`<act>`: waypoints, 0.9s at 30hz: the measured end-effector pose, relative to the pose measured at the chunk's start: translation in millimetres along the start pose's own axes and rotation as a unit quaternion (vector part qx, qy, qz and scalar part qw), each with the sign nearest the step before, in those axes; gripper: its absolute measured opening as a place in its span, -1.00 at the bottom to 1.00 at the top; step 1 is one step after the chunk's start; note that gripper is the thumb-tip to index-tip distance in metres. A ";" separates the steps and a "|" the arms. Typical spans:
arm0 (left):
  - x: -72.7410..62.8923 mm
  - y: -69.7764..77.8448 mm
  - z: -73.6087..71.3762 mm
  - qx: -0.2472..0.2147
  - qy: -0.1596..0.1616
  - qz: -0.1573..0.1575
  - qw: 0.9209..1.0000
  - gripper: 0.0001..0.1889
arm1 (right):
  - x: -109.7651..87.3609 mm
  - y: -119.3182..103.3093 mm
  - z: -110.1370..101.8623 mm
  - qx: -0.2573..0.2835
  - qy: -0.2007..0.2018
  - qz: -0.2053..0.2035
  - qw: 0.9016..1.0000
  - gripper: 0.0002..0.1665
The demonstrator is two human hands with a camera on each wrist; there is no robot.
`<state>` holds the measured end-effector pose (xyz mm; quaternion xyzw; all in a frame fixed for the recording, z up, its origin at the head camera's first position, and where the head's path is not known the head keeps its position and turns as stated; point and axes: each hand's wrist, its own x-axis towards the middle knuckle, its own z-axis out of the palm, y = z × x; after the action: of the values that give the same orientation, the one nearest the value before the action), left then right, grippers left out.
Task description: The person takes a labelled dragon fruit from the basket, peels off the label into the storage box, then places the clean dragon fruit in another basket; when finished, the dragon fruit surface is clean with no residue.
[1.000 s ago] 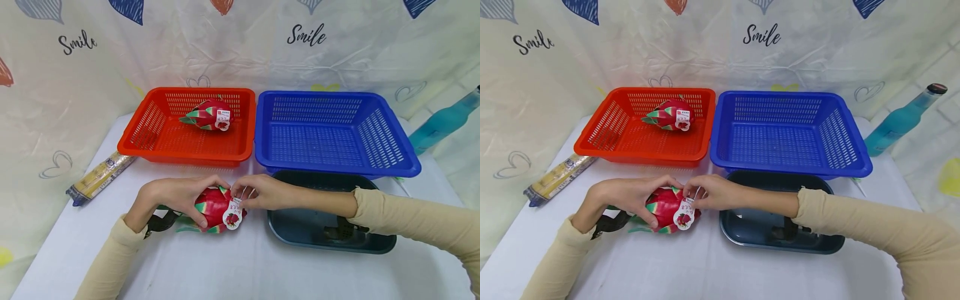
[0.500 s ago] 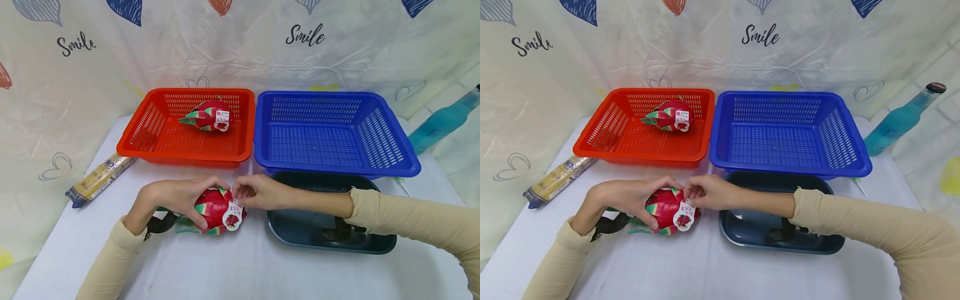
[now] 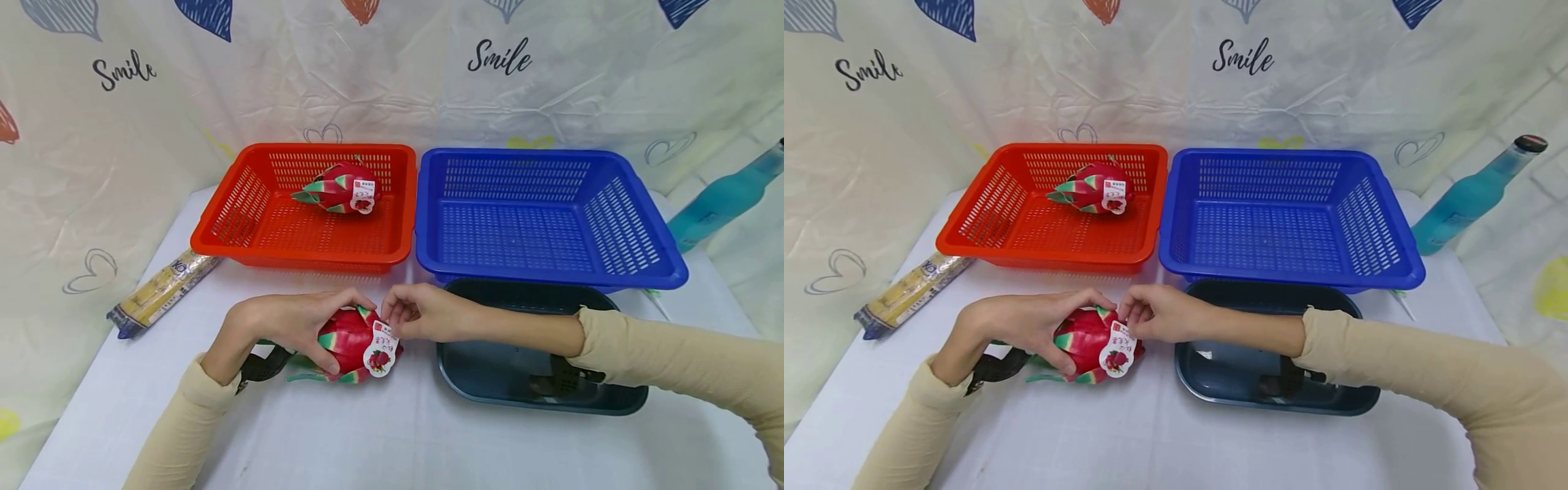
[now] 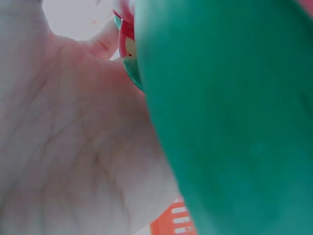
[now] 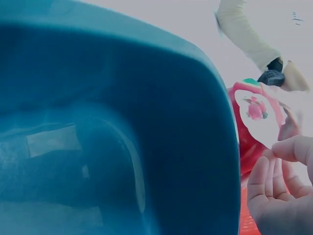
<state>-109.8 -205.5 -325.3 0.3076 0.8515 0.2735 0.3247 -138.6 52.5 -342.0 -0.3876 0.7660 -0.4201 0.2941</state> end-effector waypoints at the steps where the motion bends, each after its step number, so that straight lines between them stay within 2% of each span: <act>1: 0.0 -0.1 -0.1 -0.001 -0.001 -0.001 1.000 -0.09 | -0.7 -0.9 -0.4 0.005 -0.002 0.003 1.000 -0.79; 9: 0.2 0.3 -0.7 -0.010 -0.006 -0.009 1.000 -0.08 | -1.0 -0.5 -0.1 0.011 -0.007 0.031 0.999 -0.74; 17: 0.2 1.3 -0.3 -0.005 -0.003 -0.010 1.000 -0.07 | -0.5 -0.4 3.3 -0.002 0.009 0.026 1.000 -0.87; 27: -0.6 3.7 1.3 0.018 0.003 -0.009 1.000 -0.07 | -7.3 -8.1 3.5 0.011 0.012 0.039 0.999 -0.86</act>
<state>-107.2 -203.1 -323.4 0.3048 0.8600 0.2564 0.3189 -129.3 54.3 -335.7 -0.3490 0.7797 -0.4209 0.3052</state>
